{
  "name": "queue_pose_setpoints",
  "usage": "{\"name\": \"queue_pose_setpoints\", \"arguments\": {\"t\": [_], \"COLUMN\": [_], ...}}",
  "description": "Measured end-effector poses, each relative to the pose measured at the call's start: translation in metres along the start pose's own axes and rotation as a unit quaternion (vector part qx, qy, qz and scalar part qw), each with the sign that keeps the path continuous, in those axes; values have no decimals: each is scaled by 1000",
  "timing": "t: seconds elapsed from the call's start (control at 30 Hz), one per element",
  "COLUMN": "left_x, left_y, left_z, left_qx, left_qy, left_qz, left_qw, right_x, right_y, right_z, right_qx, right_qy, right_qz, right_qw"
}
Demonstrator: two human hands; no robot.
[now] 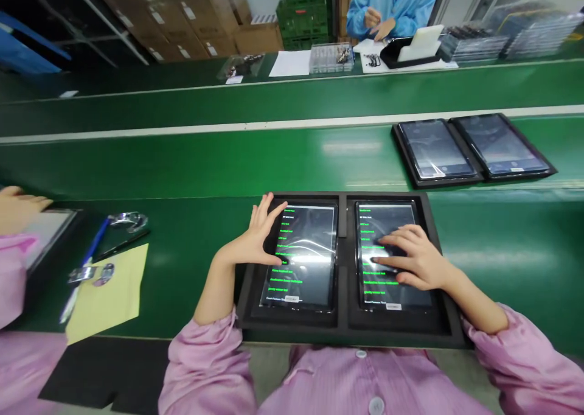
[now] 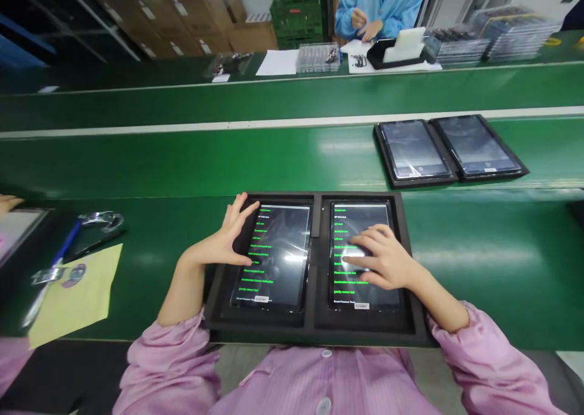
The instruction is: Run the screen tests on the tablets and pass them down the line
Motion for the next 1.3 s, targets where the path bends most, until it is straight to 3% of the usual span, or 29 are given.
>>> {"name": "queue_pose_setpoints", "arguments": {"t": [0.23, 0.43, 0.57, 0.7, 1.07, 1.3], "left_x": [-3, -17, -12, -4, -4, -5], "left_y": [-1, 1, -2, -5, -4, -4], "left_z": [1, -2, 0, 2, 3, 1], "left_qx": [14, 44, 46, 48, 36, 48], "left_qy": [-29, 51, -17, -63, -62, -40], "left_qz": [-7, -15, -57, -72, -64, -74], "left_qw": [999, 998, 997, 994, 995, 995], "right_x": [-7, 5, 18, 20, 19, 12], "right_y": [-2, 10, 12, 14, 15, 9], "right_z": [14, -9, -2, -6, -7, -11], "right_qx": [-42, 81, 52, 79, 127, 106], "right_qy": [19, 51, 29, 23, 40, 41], "right_qz": [0, 20, 62, 73, 57, 41], "right_qw": [999, 995, 996, 994, 989, 993]}}
Point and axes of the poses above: each hand's wrist, its own y-axis away from the middle knuckle, its own z-axis out of the palm, x = y × z, the point moved 9 cm from there along -y, towards the middle knuckle, and after that the axes turned 12 degrees about -y, right-handed, at the moved point
